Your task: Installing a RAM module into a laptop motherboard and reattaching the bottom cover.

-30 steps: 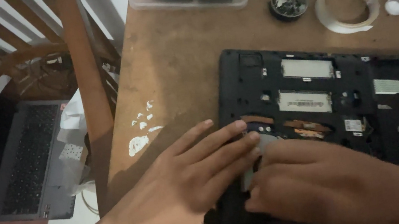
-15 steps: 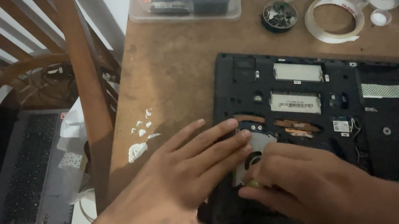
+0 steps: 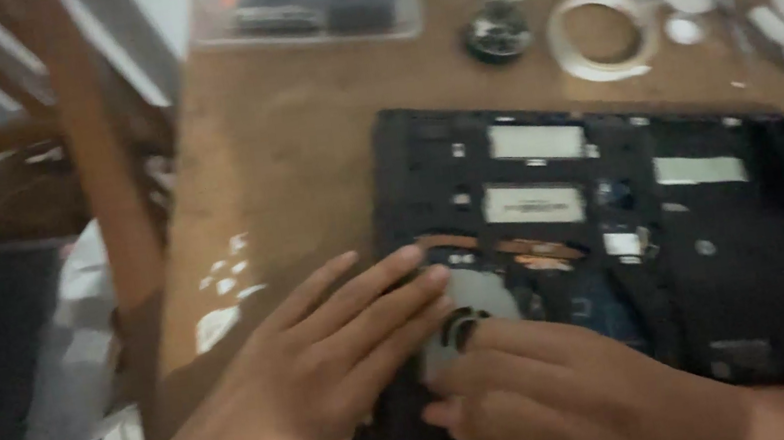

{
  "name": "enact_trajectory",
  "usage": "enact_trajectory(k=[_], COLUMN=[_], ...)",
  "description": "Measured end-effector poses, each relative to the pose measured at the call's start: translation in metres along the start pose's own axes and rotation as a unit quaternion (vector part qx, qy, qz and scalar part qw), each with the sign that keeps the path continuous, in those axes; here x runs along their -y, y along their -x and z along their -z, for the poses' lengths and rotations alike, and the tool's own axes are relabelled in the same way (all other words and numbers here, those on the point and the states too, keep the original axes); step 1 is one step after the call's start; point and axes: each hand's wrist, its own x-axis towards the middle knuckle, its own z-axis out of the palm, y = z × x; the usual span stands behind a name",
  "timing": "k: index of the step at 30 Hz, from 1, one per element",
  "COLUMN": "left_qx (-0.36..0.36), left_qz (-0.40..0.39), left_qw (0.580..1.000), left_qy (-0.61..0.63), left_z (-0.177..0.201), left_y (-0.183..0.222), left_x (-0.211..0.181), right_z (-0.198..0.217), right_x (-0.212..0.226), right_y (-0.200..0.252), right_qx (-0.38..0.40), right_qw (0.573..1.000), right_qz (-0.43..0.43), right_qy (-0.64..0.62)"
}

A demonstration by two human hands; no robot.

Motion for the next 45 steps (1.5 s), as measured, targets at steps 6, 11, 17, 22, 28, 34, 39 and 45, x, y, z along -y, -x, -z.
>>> enact_trajectory(k=[6, 11, 17, 22, 28, 34, 39, 45], left_qx=[0.059, -0.034, -0.057, -0.038, 0.051, 0.012, 0.003, 0.052], left_qz=[-0.017, -0.011, 0.016, -0.041, -0.067, -0.088, -0.113, -0.024], left_qw=[0.989, 0.998, 0.997, 0.998, 0.992, 0.993, 0.992, 0.974], left_qy=[-0.132, -0.059, 0.058, 0.043, 0.096, 0.077, 0.049, 0.221], left_z=[0.004, -0.008, 0.011, -0.042, -0.085, -0.093, -0.094, -0.059], left_y=[-0.003, -0.013, -0.108, -0.194, -0.25, -0.255, -0.258, -0.261], left_x=[0.001, 0.011, -0.008, -0.017, -0.019, -0.019, -0.021, -0.01], right_z=[0.069, 0.074, 0.098, 0.08, 0.076, 0.077, 0.078, 0.08], right_x=[0.021, -0.029, -0.052, -0.062, -0.056, -0.053, -0.05, -0.049], right_y=[0.017, 0.104, 0.154, 0.173, 0.173, 0.174, 0.172, 0.167], right_qx=[-0.133, -0.506, -0.414, -0.486, -0.5, -0.488, -0.482, -0.488], right_qw=[0.954, 0.754, 0.789, 0.774, 0.775, 0.779, 0.78, 0.777], right_qz=[-0.263, -0.418, -0.453, -0.399, -0.366, -0.377, -0.384, -0.38], right_qy=[-0.05, 0.022, 0.039, -0.069, -0.123, -0.115, -0.108, -0.115])
